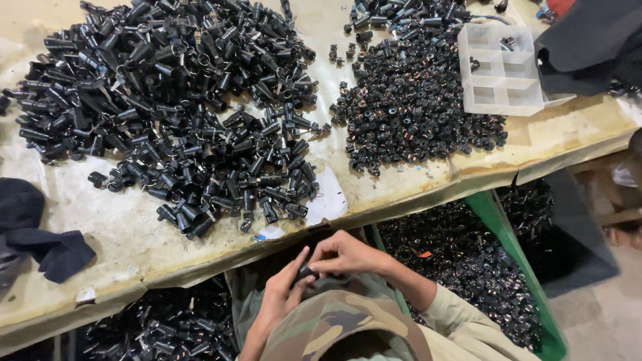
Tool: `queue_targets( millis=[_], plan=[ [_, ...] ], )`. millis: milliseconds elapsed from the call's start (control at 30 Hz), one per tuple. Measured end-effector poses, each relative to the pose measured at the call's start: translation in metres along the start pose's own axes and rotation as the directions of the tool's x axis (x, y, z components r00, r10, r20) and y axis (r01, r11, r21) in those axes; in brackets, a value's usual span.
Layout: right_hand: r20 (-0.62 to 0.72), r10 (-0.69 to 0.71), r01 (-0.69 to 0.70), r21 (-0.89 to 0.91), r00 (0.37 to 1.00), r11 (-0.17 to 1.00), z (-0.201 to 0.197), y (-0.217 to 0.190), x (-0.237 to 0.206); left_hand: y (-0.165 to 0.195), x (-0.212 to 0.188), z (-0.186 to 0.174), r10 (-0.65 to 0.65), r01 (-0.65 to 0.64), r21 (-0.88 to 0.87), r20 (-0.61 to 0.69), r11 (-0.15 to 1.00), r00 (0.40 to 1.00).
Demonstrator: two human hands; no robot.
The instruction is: The person repeatedly picks small black cylindrical metal parts from a table, inserts a smaller component into each, and places the assembled units into a blue bin. The process is continuous and repetitive throughout the clip.
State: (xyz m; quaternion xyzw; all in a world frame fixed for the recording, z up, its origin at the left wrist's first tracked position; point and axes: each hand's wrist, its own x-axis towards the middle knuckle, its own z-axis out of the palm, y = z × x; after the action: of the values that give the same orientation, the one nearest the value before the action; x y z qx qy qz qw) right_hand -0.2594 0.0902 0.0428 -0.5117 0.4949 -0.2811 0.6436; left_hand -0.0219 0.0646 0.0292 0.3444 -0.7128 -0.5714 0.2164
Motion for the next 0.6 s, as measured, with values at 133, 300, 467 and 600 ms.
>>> queue_targets(
  millis=[133, 300, 467, 600],
  plan=[
    [0.019, -0.029, 0.027, 0.091, 0.999, 0.996, 0.008, 0.02, -0.006, 0.002, -0.001, -0.004, 0.231, -0.231, 0.126, 0.014, 0.965, 0.973],
    [-0.156, -0.058, 0.084, 0.167, 0.986, 0.982, 0.031, 0.036, -0.001, -0.009, 0.004, 0.005, -0.251, 0.259, 0.075, -0.101, 0.963, 0.963],
    [-0.678, 0.037, 0.126, 0.191, 0.734, 0.973, 0.024, 0.069, -0.011, -0.047, -0.009, 0.006, -0.333, 0.391, 0.045, -0.441, 0.919, 0.833],
    [-0.973, -0.155, 0.055, -0.148, 0.169, 0.987, -0.003, 0.123, -0.04, -0.09, -0.039, -0.018, -0.237, 0.435, 0.118, -0.698, 0.893, 0.676]
  ],
)
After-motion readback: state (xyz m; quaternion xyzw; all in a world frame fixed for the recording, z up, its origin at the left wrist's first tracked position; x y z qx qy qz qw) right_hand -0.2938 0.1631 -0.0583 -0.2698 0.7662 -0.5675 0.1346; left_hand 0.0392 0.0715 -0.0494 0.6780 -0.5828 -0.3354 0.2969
